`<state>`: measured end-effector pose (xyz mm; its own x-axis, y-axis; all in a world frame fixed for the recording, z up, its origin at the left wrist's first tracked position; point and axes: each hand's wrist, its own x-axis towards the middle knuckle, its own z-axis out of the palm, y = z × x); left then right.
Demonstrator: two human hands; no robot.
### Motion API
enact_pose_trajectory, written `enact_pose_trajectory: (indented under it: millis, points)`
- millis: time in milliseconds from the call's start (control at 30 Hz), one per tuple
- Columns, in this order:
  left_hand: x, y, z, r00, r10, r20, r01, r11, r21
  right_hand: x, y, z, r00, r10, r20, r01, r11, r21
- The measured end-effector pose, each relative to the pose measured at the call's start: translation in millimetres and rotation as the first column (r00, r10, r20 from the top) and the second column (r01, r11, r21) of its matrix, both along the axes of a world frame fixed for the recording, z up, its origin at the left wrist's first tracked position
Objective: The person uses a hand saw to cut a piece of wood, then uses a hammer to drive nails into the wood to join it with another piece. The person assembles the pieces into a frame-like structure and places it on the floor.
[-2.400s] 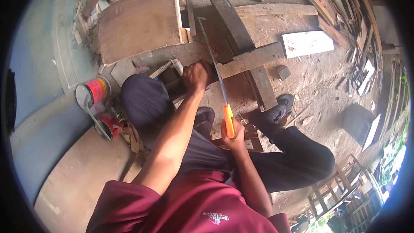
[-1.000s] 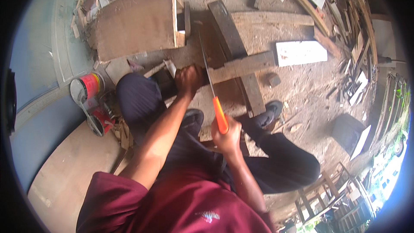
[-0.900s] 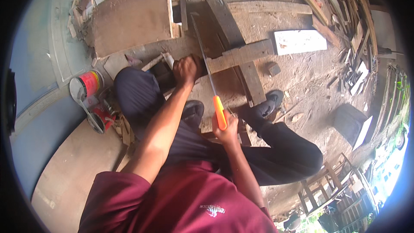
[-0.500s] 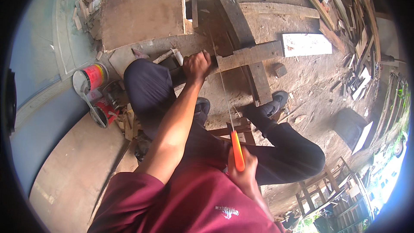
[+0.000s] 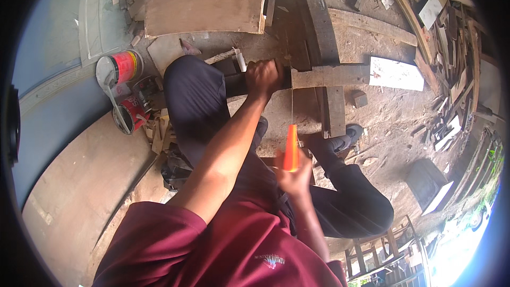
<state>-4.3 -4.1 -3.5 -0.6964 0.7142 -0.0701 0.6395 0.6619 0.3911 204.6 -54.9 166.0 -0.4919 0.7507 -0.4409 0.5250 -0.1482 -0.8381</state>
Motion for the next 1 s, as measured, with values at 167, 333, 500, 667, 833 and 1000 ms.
enact_pose_trajectory:
  millis: [167,333,500,667,833,1000]
  points:
    - [8,5,-6,0.999,0.049,0.0,-0.049,0.999,-0.012,29,7,12,1.0,-0.018,0.009,0.019,0.991,-0.135]
    - [3,8,4,0.997,0.043,0.066,-0.037,0.995,-0.097,8,-4,16,0.986,-0.065,0.156,0.037,0.984,0.175]
    - [4,5,0,0.999,0.036,0.034,-0.033,0.997,-0.067,-17,6,49,0.948,-0.069,0.31,0.033,0.992,0.12]
    - [4,5,2,0.999,0.022,-0.028,-0.022,1.0,-0.001,-27,25,63,0.962,-0.065,0.266,0.052,0.997,0.057]
    - [8,3,0,0.997,0.022,-0.079,-0.018,0.999,0.041,-34,25,52,0.99,-0.033,0.135,0.047,0.994,-0.103]
    - [9,0,-8,0.991,0.042,-0.129,-0.03,0.995,0.1,-46,-12,39,0.998,0.068,0.016,-0.069,0.997,0.041]
